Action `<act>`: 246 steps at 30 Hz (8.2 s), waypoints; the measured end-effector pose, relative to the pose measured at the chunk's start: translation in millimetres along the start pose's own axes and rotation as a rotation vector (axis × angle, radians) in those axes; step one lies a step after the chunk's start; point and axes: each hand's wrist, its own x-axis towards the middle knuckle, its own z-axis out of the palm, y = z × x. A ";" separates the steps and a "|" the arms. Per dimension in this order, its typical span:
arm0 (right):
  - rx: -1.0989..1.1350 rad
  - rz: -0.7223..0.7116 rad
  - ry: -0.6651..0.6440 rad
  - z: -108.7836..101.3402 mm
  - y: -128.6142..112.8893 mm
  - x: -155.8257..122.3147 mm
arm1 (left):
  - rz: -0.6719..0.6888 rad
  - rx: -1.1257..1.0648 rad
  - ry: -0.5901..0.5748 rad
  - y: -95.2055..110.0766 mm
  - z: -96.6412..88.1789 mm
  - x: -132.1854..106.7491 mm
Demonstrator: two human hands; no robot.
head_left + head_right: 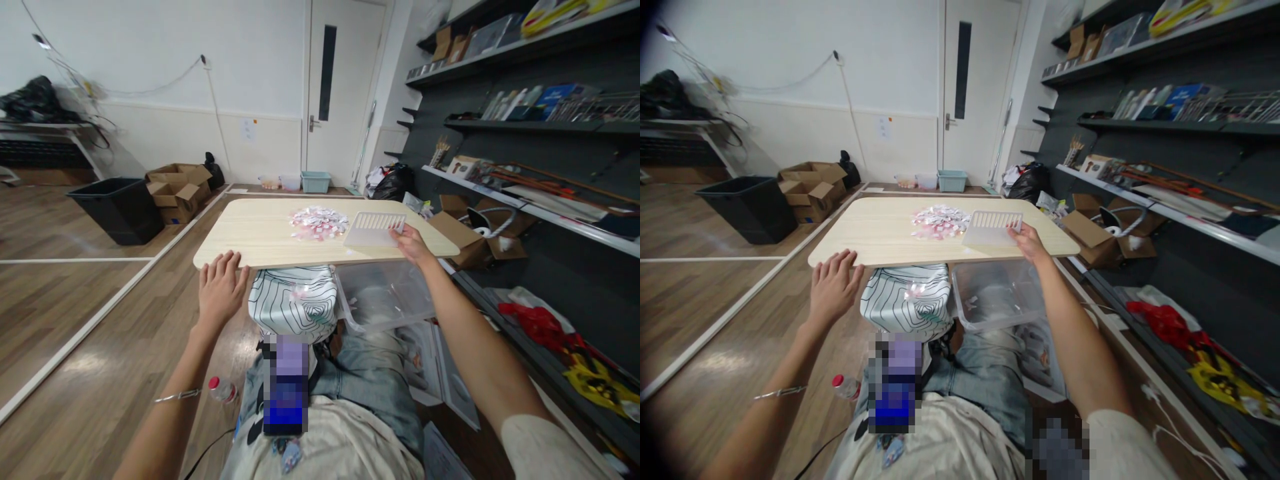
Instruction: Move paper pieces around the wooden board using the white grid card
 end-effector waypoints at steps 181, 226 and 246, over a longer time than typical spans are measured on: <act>0.060 0.044 -0.049 -1.3 -4.3 1.9 | -0.076 0.107 -0.227 11.0 -8.1 92.3; 0.032 0.101 -0.037 -2.5 -6.7 0.0 | -0.024 0.035 -0.094 12.8 -13.5 28.1; -0.007 0.080 -0.026 0.9 -0.2 2.9 | -0.025 -0.018 0.030 11.3 1.4 -3.3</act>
